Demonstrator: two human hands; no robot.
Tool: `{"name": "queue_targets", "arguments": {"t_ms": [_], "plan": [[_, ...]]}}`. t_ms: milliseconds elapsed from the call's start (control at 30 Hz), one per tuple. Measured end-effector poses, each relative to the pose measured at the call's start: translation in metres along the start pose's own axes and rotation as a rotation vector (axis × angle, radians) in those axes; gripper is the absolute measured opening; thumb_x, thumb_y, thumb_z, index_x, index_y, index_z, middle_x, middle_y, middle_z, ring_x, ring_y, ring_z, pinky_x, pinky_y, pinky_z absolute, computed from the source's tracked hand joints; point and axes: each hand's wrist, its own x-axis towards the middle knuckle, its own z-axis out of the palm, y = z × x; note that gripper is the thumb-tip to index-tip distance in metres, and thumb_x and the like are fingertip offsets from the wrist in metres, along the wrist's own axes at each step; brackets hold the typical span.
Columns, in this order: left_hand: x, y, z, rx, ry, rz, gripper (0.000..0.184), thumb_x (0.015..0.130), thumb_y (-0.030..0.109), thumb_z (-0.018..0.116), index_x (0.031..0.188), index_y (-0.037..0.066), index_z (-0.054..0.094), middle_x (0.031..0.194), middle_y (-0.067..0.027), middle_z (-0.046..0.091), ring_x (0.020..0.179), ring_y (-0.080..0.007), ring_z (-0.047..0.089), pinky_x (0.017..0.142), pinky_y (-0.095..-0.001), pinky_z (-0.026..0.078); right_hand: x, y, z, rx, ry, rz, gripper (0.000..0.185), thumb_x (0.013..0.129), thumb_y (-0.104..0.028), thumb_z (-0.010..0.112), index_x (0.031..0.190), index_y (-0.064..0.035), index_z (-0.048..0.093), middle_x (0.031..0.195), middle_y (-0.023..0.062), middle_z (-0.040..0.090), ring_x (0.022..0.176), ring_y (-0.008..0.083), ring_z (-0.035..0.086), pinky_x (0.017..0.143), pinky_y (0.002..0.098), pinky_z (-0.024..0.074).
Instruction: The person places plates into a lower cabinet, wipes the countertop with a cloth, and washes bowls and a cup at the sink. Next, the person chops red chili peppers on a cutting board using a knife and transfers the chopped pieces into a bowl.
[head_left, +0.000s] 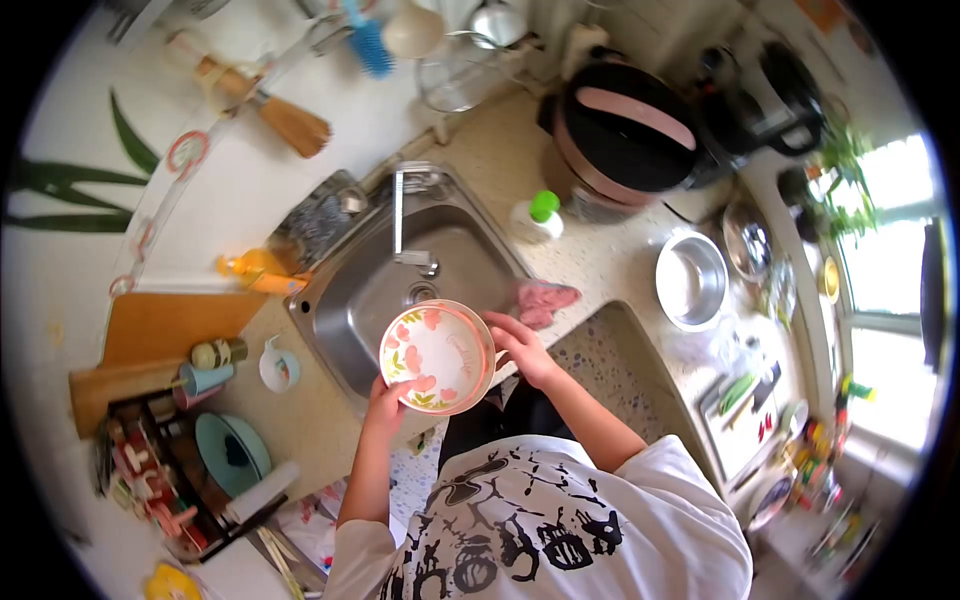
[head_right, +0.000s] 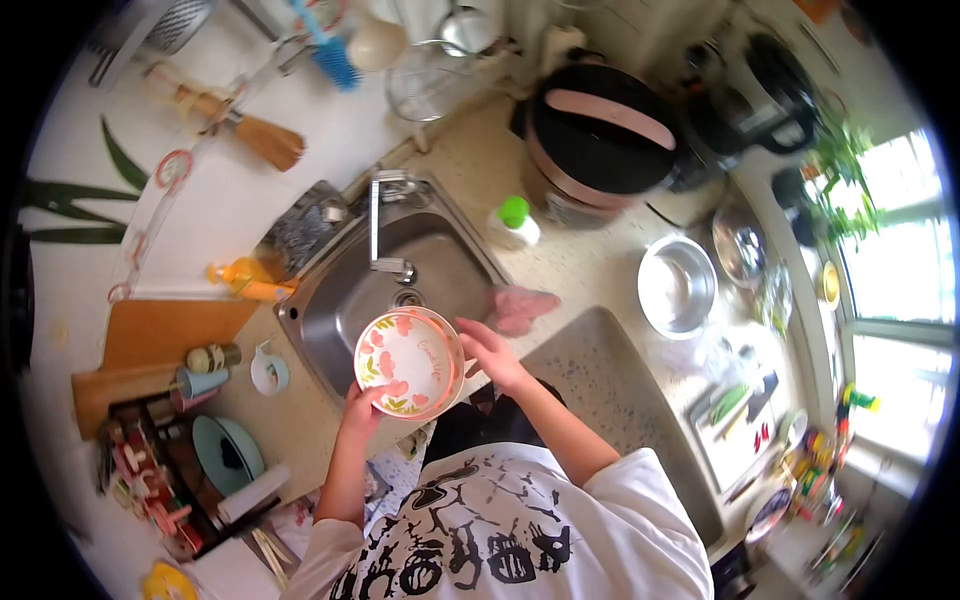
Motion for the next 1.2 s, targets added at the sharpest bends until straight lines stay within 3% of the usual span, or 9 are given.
{"name": "queue_targets", "arguments": {"t_ms": [100,233,433,533,700,800,900,967,1200], "plan": [[0.028,-0.027,0.035,0.018,-0.092,0.063,0.065,0.084,-0.005,0.06,0.147,-0.001,0.042,0.14,-0.017,0.057,0.127,-0.0314,0.061,0.106,-0.0442,0.054,-0.044,0.043,-0.068,0.154,0.261,-0.103,0.032,0.102,-0.03,0.064,0.119,-0.0041,0.062,0.107,0.0088,0.069,0.086,0.0173,0.068,0.07,0.0312,0.0562],[-0.016,-0.039,0.067,0.097,-0.2,0.018,0.066,0.085,-0.004,0.061,0.147,-0.002,0.042,0.14,-0.0158,0.057,0.126,-0.029,0.061,0.106,-0.0419,0.053,-0.146,0.176,-0.127,0.513,0.76,0.013,0.025,0.101,-0.031,0.066,0.108,-0.0069,0.062,0.096,0.0108,0.069,0.072,0.0182,0.066,0.066,0.0316,0.0551],[-0.014,-0.098,0.105,0.3,-0.413,-0.105,0.072,0.085,-0.001,0.062,0.152,0.001,0.036,0.145,-0.0164,0.053,0.131,-0.0307,0.058,0.109,-0.0447,0.052,-0.269,0.296,-0.209,1.158,1.112,-0.267,0.072,0.104,-0.061,0.041,0.152,-0.0079,0.041,0.156,0.0146,0.045,0.136,0.0366,0.048,0.11,0.0494,0.0385],[-0.021,-0.13,0.134,0.41,-0.468,-0.189,0.071,0.086,-0.001,0.061,0.152,0.002,0.036,0.146,-0.0159,0.053,0.132,-0.0301,0.057,0.109,-0.044,0.051,-0.304,0.319,-0.246,1.31,1.24,-0.474,0.076,0.104,-0.064,0.033,0.157,-0.0083,0.035,0.162,0.0148,0.037,0.143,0.039,0.042,0.114,0.0501,0.035],[-0.049,-0.198,0.186,0.507,-0.605,-0.32,0.066,0.089,-0.001,0.059,0.151,0.001,0.037,0.145,-0.0154,0.053,0.132,-0.0293,0.057,0.111,-0.0436,0.05,-0.361,0.323,-0.316,1.49,1.346,-0.757,0.093,0.097,-0.08,0.023,0.156,-0.0097,0.037,0.16,0.0114,0.04,0.142,0.0396,0.042,0.117,0.0559,0.0301],[-0.014,-0.266,0.214,0.562,-0.563,-0.338,0.064,0.09,-0.002,0.062,0.15,0.001,0.039,0.142,-0.0137,0.056,0.127,-0.0255,0.06,0.106,-0.0398,0.052,-0.34,0.329,-0.4,1.726,1.131,-1.149,0.102,0.092,-0.085,0.014,0.15,-0.0073,0.046,0.155,0.0144,0.047,0.14,0.0375,0.043,0.118,0.0563,0.0305],[-0.053,-0.321,0.22,0.553,-0.531,-0.369,0.063,0.09,-0.004,0.061,0.149,0.001,0.04,0.139,-0.0134,0.057,0.124,-0.0242,0.061,0.103,-0.038,0.054,-0.391,0.314,-0.402,1.613,0.944,-1.323,0.088,0.094,-0.072,0.033,0.152,-0.0067,0.045,0.156,0.015,0.045,0.144,0.0335,0.041,0.122,0.0522,0.0294],[-0.055,-0.351,0.231,0.553,-0.516,-0.353,0.062,0.089,-0.005,0.06,0.148,0.001,0.041,0.139,-0.0137,0.058,0.124,-0.0242,0.062,0.103,-0.0378,0.054,-0.389,0.319,-0.421,1.655,0.933,-1.3,0.083,0.091,-0.068,0.042,0.149,-0.0091,0.049,0.154,0.0134,0.048,0.138,0.0335,0.046,0.119,0.0531,0.0338],[-0.095,-0.409,0.253,0.555,-0.425,-0.307,0.062,0.09,-0.003,0.057,0.149,0.0,0.038,0.142,-0.0158,0.056,0.127,-0.0276,0.06,0.106,-0.042,0.053,-0.433,0.36,-0.363,1.757,1.031,-0.825,0.075,0.101,-0.065,0.03,0.128,0.0018,0.052,0.123,0.0124,0.056,0.103,0.0246,0.05,0.092,0.0407,0.041]]}}
